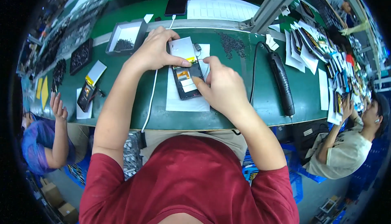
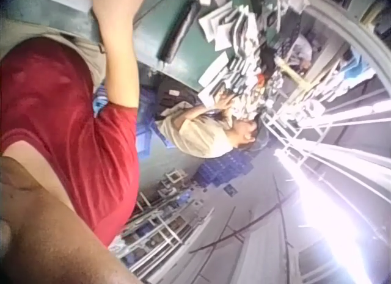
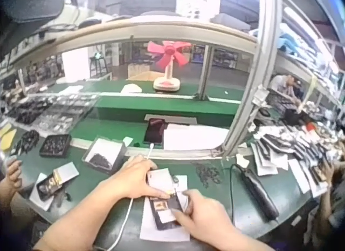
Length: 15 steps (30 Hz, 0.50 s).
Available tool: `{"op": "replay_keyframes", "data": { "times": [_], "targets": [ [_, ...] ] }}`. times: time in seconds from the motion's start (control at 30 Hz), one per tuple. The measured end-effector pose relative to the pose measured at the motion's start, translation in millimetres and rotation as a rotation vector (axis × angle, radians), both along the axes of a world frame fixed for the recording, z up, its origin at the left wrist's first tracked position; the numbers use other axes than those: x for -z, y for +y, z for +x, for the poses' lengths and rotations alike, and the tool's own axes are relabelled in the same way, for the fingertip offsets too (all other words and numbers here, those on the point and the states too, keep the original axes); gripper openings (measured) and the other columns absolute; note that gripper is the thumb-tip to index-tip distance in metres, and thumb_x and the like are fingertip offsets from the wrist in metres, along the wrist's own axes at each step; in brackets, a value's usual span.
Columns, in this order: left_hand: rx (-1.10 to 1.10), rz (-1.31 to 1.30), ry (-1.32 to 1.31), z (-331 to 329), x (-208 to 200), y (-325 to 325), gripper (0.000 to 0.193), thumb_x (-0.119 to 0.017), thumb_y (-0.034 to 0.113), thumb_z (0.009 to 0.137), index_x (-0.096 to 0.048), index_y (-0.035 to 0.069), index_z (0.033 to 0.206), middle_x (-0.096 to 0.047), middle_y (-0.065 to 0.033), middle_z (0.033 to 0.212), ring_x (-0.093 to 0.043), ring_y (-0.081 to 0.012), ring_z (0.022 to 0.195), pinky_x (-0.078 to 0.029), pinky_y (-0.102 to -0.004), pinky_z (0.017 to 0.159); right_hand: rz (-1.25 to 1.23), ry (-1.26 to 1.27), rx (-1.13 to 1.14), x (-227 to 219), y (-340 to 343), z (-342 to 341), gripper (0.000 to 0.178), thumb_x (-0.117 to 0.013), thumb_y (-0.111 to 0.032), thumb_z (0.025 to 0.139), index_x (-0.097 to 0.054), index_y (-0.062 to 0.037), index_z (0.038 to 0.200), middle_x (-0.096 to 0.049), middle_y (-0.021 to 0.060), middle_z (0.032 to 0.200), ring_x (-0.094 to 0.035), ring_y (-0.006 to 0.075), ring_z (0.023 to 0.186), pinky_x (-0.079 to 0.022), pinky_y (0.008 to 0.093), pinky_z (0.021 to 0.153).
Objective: Assembling a mobile device by connecting components and driving screws with an electric screwdriver.
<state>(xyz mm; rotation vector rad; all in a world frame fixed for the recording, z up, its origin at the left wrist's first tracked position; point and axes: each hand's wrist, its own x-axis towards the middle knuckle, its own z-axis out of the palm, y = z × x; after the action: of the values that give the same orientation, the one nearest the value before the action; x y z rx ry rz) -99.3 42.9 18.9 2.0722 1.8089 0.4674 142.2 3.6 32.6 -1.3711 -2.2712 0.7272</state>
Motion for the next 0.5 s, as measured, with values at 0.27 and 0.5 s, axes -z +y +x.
{"op": "replay_keyframes", "data": {
  "times": [0.27,0.5],
  "targets": [
    [0.083,0.086,-0.383,4,-17,4,0.038,-0.087,0.025,0.081,-0.067,-0.001,0.099,-0.069,-0.0114,0.088,-0.064,-0.0187,0.079,-0.055,-0.0324,0.074,-0.085,0.218,0.082,30,9,8,0.054,-0.081,-0.016,0.081,-0.057,-0.0008,0.127,-0.068,0.0123,0.069,-0.070,0.0317,0.067,-0.053,0.0438,0.064],
    [0.217,0.111,-0.377,9,-41,-18,0.022,-0.076,0.022,0.093,-0.069,0.002,0.095,-0.067,-0.0012,0.086,-0.058,-0.0083,0.079,-0.046,-0.0250,0.070,-0.127,0.240,0.057,32,17,11,0.041,-0.080,-0.021,0.082,-0.068,-0.0027,0.116,-0.070,0.0108,0.072,-0.071,0.0305,0.070,-0.054,0.0419,0.067]
  ]
}}
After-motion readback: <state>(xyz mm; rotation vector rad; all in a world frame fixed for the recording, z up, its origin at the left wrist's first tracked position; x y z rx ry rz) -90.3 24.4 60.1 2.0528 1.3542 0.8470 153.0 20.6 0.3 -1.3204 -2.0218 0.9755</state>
